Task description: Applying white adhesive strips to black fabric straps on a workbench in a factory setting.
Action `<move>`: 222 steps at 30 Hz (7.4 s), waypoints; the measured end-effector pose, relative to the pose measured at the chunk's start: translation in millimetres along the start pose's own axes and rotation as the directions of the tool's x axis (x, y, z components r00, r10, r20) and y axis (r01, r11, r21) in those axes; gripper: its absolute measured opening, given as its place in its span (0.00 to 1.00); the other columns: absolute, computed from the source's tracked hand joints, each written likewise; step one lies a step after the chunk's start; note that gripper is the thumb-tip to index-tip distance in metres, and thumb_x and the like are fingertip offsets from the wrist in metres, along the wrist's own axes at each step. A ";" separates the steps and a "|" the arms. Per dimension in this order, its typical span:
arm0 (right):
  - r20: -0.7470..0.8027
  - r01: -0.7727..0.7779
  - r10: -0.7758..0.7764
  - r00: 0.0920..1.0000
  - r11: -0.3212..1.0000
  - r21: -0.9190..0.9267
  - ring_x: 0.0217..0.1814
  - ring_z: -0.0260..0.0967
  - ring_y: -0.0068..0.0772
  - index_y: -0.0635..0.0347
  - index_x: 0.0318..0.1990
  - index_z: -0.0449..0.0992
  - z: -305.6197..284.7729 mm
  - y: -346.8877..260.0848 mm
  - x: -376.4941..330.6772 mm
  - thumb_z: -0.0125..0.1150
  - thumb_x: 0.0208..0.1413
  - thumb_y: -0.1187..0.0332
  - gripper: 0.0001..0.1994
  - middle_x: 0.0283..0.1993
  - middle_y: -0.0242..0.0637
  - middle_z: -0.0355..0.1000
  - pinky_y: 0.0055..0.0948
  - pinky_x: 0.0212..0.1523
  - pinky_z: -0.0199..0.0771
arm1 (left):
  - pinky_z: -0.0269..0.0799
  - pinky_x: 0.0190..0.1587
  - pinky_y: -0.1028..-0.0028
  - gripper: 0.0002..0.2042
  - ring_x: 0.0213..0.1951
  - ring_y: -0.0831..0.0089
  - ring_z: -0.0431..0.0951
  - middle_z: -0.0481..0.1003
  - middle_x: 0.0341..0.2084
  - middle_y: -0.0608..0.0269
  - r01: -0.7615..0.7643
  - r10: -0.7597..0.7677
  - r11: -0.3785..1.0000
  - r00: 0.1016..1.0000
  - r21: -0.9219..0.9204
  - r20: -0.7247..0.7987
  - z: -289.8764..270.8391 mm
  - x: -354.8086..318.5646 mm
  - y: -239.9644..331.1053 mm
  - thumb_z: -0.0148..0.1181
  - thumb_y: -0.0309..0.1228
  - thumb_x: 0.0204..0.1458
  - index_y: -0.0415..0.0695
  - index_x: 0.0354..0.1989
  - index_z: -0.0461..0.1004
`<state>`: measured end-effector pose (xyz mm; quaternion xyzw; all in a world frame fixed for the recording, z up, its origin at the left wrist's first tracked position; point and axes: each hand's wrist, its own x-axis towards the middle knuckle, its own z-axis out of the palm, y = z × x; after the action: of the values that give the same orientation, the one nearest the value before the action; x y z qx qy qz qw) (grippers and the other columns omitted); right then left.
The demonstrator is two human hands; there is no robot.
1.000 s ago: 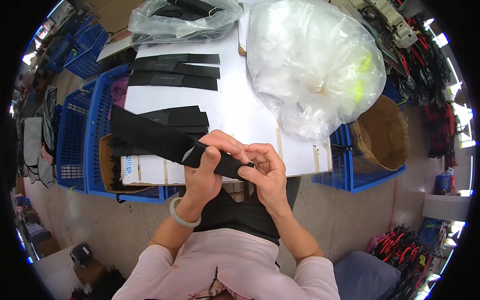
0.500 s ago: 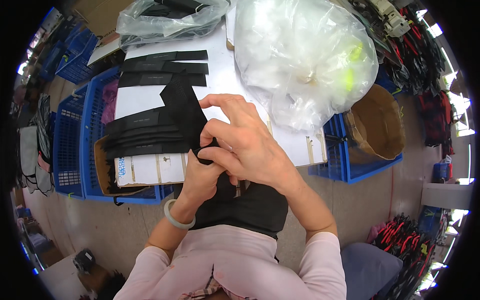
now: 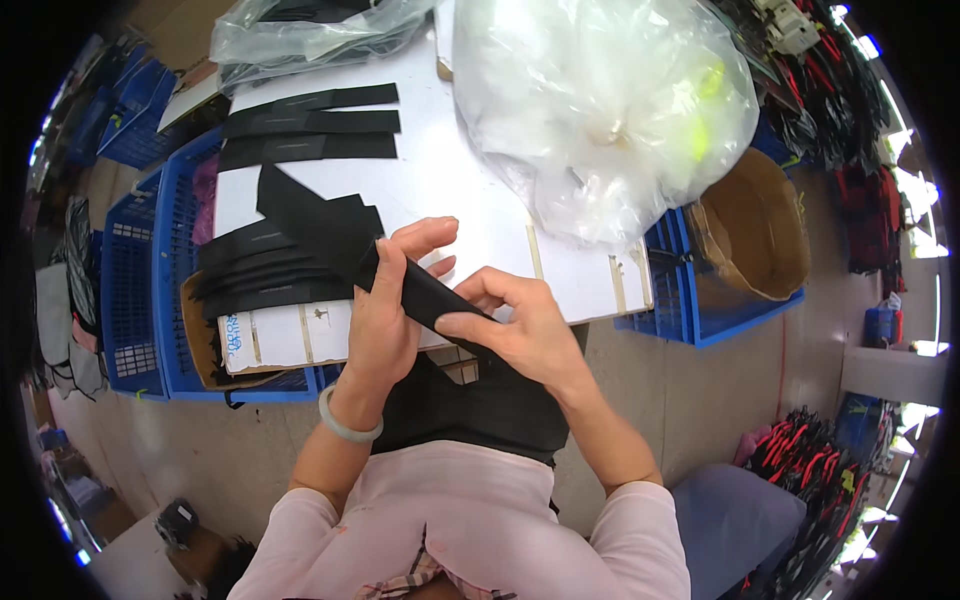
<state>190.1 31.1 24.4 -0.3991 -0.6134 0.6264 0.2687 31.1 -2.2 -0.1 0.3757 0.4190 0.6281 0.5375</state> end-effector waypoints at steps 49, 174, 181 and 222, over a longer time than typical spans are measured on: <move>0.008 0.291 -0.659 0.752 0.321 -0.901 0.66 0.63 0.35 0.44 0.48 0.80 -93.2 133.0 -53.5 0.67 0.49 0.63 0.17 0.57 0.21 0.73 0.39 0.66 0.56 | 0.50 0.67 0.51 0.25 0.66 0.51 0.59 0.62 0.63 0.49 -0.478 0.197 -0.009 0.860 0.878 0.470 39.7 -52.9 -100.6 0.57 0.22 0.49 0.37 0.59 0.65; -0.011 0.338 -0.355 0.935 0.899 -0.279 0.28 0.68 0.16 0.68 0.32 0.75 57.8 -1.8 21.8 0.66 0.54 0.72 0.08 0.25 0.33 0.74 0.21 0.30 0.69 | 0.74 0.38 0.67 0.11 0.22 0.77 0.64 0.62 0.18 0.68 -0.255 0.126 0.914 0.918 -0.316 -0.377 -26.8 -10.9 46.3 0.46 0.33 0.66 0.36 0.39 0.68; -0.227 0.303 -0.331 0.916 0.941 -0.152 0.26 0.66 0.17 0.66 0.34 0.73 41.5 21.0 11.7 0.70 0.49 0.73 0.11 0.25 0.31 0.71 0.20 0.27 0.66 | 0.70 0.48 0.63 0.11 0.26 0.73 0.65 0.63 0.23 0.66 -0.111 -0.033 0.849 0.964 -0.517 -0.262 -5.3 -2.5 43.5 0.46 0.34 0.66 0.37 0.41 0.66; -0.514 0.251 -0.195 0.835 0.967 0.041 0.39 0.77 0.36 0.65 0.32 0.77 -47.5 12.8 -1.8 0.68 0.45 0.76 0.06 0.36 0.45 0.78 0.30 0.41 0.74 | 0.77 0.32 0.69 0.11 0.18 0.75 0.70 0.68 0.19 0.64 0.275 -0.327 0.904 0.938 -0.329 -0.114 21.2 3.8 -6.2 0.62 0.27 0.54 0.33 0.40 0.70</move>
<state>232.5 54.6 15.5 -0.4601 -0.5294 0.4959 0.5120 52.3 4.6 2.0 0.1641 0.4124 0.6241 0.6430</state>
